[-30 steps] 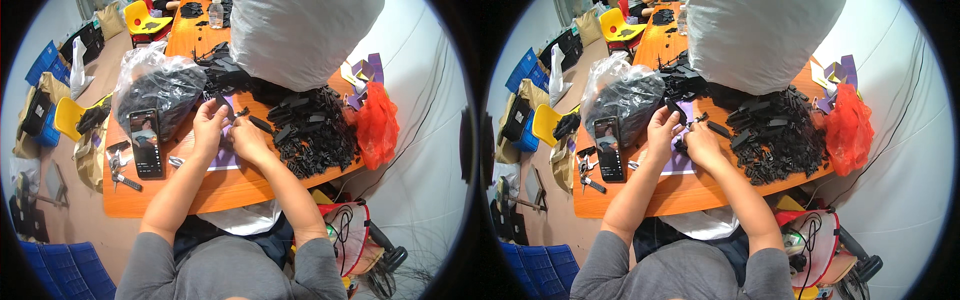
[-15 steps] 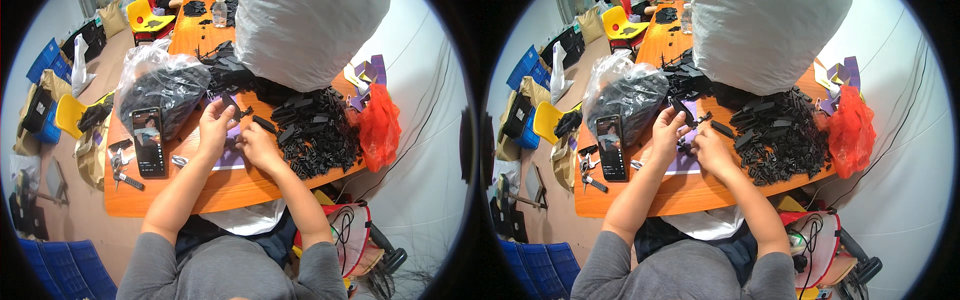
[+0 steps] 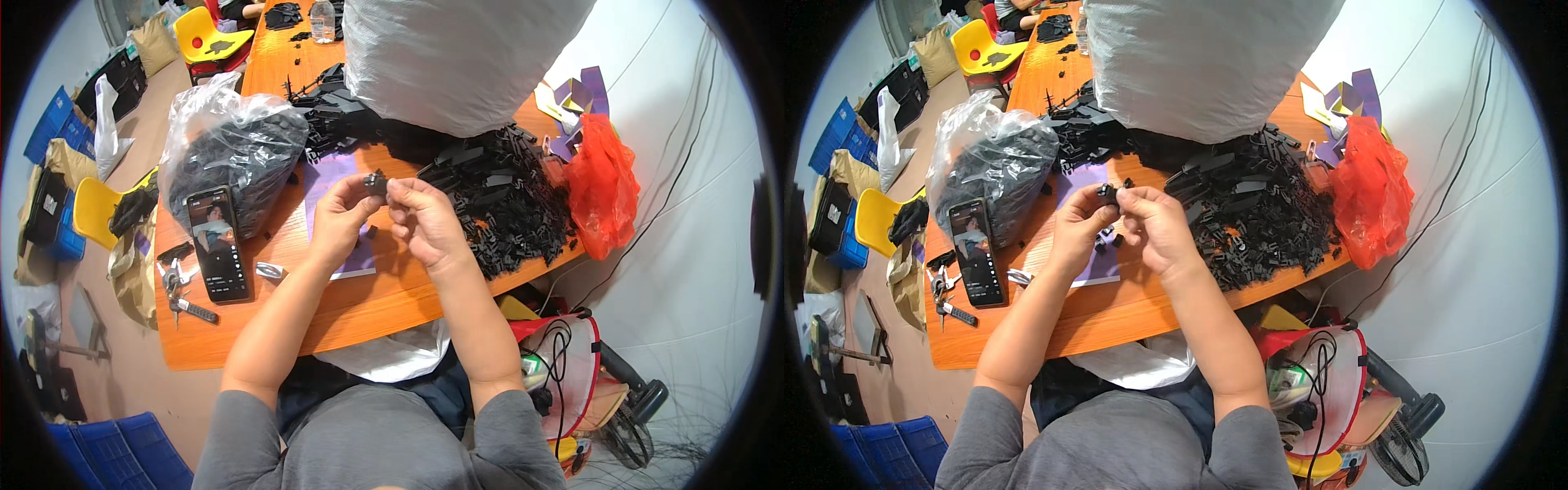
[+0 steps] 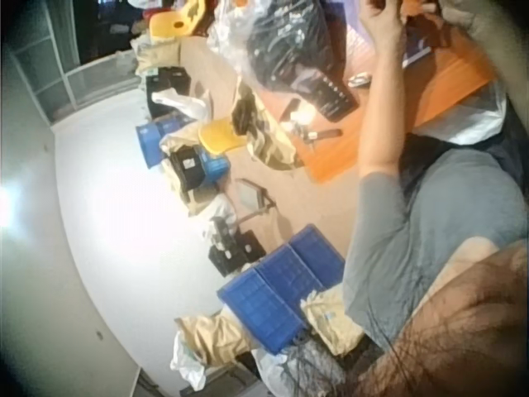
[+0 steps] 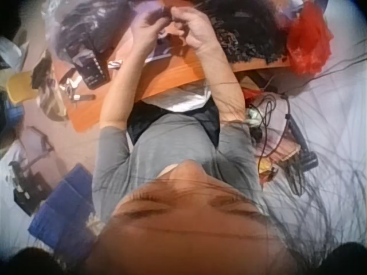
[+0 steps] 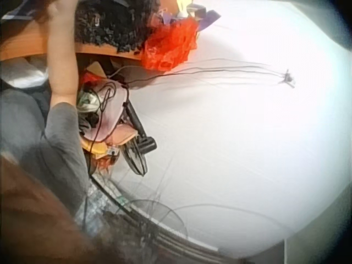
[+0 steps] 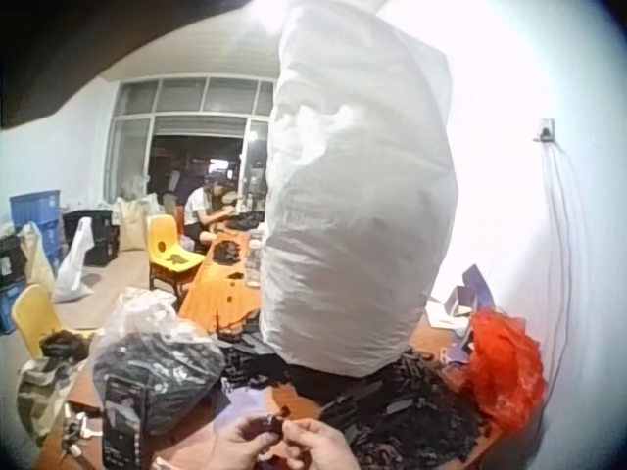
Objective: The person assembles small black plastic components by hand at a workstation.
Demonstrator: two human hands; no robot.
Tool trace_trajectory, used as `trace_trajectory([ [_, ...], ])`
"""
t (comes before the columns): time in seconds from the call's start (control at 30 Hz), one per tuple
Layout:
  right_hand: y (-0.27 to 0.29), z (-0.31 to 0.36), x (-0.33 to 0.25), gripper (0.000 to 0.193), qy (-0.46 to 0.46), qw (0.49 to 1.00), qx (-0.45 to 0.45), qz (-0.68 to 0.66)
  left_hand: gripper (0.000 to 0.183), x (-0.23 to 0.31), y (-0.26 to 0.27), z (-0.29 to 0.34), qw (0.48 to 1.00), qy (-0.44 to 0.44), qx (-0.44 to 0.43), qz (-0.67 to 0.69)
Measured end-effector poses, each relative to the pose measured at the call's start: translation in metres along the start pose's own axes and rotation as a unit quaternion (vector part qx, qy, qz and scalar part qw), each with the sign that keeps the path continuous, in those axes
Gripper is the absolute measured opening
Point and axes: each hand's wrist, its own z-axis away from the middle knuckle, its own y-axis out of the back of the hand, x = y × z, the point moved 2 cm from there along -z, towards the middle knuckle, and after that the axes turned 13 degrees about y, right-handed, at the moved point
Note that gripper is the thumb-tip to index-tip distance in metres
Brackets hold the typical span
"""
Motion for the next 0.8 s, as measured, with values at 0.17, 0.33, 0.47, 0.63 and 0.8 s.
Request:
trace_trajectory([
  [0.17,0.004,0.001,-0.002,0.014,-0.050,0.998,-0.013,0.020,0.030,0.002,0.000,0.000,0.998,-0.030,-0.032,-0.042],
  [0.33,0.002,0.006,-0.004,0.017,-0.056,0.998,0.001,0.035,0.032,0.000,0.003,-0.001,0.997,-0.046,-0.048,-0.035],
  [0.47,0.001,0.009,-0.010,0.017,-0.046,0.993,-0.021,0.107,0.033,0.006,0.002,0.004,0.992,-0.061,-0.063,-0.088],
  [0.63,0.001,0.012,-0.014,0.017,0.263,0.917,-0.071,0.290,0.026,0.018,-0.007,0.013,0.986,0.015,-0.134,-0.103],
  [0.8,0.000,0.016,-0.019,0.019,0.148,0.959,-0.158,0.182,0.022,0.028,-0.010,0.020,0.970,0.061,-0.174,-0.156],
])
